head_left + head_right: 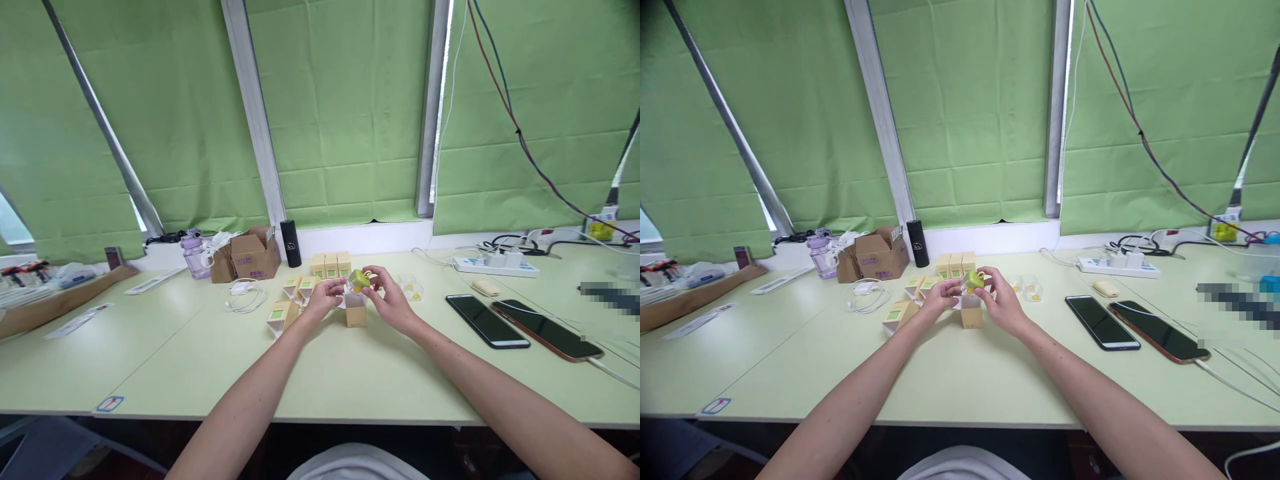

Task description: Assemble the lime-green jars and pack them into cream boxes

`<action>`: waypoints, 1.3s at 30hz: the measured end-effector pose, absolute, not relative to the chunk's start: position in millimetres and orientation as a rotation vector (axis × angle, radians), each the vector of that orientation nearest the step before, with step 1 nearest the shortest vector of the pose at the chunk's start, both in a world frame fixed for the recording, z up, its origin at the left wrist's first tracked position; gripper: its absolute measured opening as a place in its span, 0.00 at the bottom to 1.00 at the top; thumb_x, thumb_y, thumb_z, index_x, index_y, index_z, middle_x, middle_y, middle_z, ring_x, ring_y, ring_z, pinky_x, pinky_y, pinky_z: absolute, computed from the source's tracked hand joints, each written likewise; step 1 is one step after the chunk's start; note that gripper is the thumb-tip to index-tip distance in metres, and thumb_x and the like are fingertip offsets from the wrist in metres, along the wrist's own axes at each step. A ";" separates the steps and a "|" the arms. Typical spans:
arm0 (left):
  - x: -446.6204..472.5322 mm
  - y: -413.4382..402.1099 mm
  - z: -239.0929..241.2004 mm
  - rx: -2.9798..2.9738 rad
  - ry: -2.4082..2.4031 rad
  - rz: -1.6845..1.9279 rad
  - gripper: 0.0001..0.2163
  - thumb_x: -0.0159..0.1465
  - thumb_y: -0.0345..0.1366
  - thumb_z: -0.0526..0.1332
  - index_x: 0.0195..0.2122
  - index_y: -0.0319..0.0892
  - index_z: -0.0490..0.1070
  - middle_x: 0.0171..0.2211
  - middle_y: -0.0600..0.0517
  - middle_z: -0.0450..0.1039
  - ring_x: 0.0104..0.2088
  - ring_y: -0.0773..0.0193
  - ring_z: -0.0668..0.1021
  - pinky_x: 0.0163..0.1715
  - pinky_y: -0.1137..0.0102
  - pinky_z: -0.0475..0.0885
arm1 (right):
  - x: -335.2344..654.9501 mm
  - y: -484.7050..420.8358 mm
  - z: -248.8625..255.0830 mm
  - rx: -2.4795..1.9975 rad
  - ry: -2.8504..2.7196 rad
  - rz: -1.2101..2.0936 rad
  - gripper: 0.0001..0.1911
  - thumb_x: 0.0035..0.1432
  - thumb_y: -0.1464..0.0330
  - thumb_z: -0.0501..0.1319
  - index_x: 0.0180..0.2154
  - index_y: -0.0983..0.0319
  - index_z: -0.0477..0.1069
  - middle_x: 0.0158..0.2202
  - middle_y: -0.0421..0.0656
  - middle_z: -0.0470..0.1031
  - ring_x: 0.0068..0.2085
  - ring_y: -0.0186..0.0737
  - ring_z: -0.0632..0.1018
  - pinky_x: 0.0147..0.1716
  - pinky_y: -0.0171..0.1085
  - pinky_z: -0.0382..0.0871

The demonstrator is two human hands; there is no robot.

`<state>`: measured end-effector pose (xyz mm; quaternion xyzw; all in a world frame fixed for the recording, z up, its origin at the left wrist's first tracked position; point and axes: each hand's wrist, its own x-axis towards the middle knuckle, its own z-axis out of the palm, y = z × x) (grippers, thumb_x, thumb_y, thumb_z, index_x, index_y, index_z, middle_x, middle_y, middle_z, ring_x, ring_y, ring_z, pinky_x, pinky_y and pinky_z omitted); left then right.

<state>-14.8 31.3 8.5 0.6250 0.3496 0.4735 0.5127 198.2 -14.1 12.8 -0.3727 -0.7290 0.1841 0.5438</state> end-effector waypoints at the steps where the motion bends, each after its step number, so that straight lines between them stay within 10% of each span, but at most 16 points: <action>1: -14.4 31.0 9.1 1.500 0.841 1.141 0.30 0.44 0.25 0.65 0.52 0.38 0.80 0.41 0.44 0.84 0.44 0.54 0.83 0.39 0.68 0.74 | 198.5 -13.4 12.0 -0.889 -1.744 0.435 0.20 0.68 0.62 0.58 0.59 0.57 0.64 0.57 0.49 0.75 0.46 0.45 0.79 0.44 0.42 0.73; 39: -18.9 35.5 4.2 1.504 0.856 1.123 0.30 0.45 0.21 0.64 0.53 0.35 0.79 0.42 0.44 0.82 0.43 0.58 0.81 0.41 0.68 0.73 | 201.7 -14.9 3.9 -1.066 -2.037 0.138 0.11 0.63 0.66 0.60 0.47 0.56 0.64 0.37 0.40 0.77 0.39 0.46 0.77 0.40 0.41 0.63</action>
